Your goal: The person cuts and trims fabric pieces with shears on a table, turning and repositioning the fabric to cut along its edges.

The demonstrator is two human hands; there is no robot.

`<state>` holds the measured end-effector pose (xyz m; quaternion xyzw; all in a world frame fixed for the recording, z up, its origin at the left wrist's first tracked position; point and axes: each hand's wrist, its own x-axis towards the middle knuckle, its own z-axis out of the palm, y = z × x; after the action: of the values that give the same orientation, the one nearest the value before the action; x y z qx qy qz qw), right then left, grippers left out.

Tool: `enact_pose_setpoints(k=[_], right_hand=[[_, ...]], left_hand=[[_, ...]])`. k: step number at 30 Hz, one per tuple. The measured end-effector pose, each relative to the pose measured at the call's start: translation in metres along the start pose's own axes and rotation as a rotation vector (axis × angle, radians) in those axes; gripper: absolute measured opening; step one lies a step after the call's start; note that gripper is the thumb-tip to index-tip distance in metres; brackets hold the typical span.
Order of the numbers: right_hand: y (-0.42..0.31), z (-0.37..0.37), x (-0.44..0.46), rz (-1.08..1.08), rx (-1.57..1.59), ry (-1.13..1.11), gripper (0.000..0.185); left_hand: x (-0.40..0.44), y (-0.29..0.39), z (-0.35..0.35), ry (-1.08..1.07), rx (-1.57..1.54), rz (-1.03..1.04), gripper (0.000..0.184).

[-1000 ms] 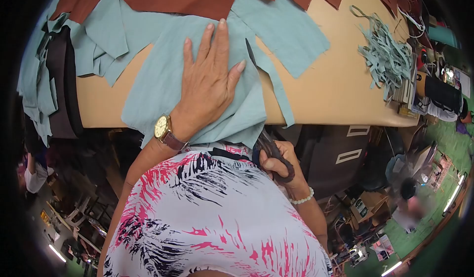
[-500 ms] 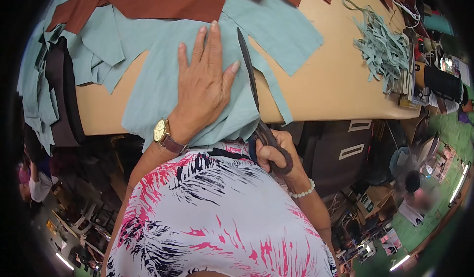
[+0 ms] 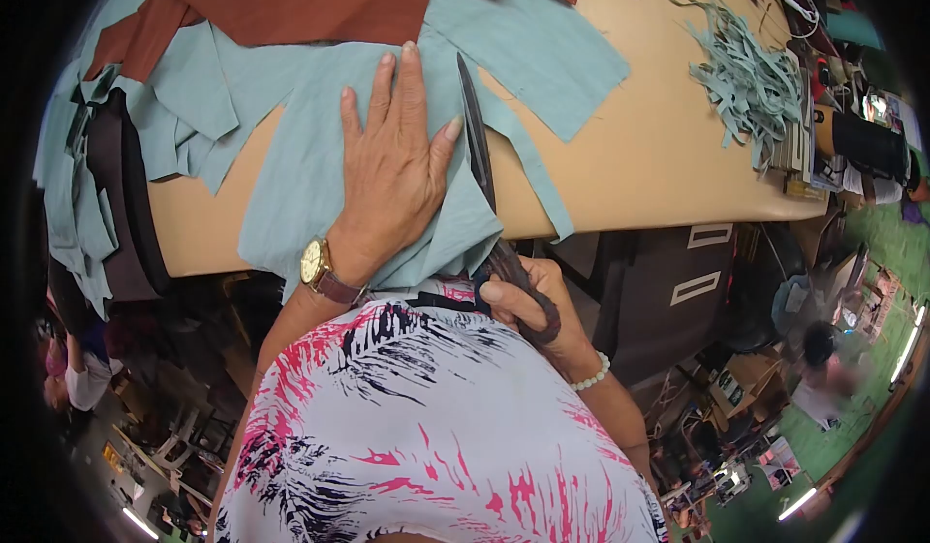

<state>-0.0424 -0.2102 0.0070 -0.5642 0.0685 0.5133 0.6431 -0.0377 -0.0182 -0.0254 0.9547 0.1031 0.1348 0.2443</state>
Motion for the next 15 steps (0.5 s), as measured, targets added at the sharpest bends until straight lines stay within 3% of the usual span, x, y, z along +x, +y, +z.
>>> enact_pose_setpoints(k=[4, 11, 12, 15], right_hand=[[0.002, 0.003, 0.000, -0.037, 0.016, 0.017, 0.028], [-0.007, -0.021, -0.021, 0.117, -0.068, -0.112, 0.027], [-0.005, -0.025, -0.026, 0.146, -0.056, -0.085, 0.024], [-0.004, -0.031, -0.033, 0.125, -0.079, -0.109, 0.025]], left_hand=[[-0.008, -0.002, -0.012, -0.056, 0.087, -0.033, 0.059], [-0.044, 0.004, -0.050, -0.137, 0.229, 0.005, 0.043], [-0.038, 0.001, -0.054, -0.049, 0.238, 0.094, 0.037], [0.004, -0.012, -0.061, -0.052, 0.198, 0.305, 0.031]])
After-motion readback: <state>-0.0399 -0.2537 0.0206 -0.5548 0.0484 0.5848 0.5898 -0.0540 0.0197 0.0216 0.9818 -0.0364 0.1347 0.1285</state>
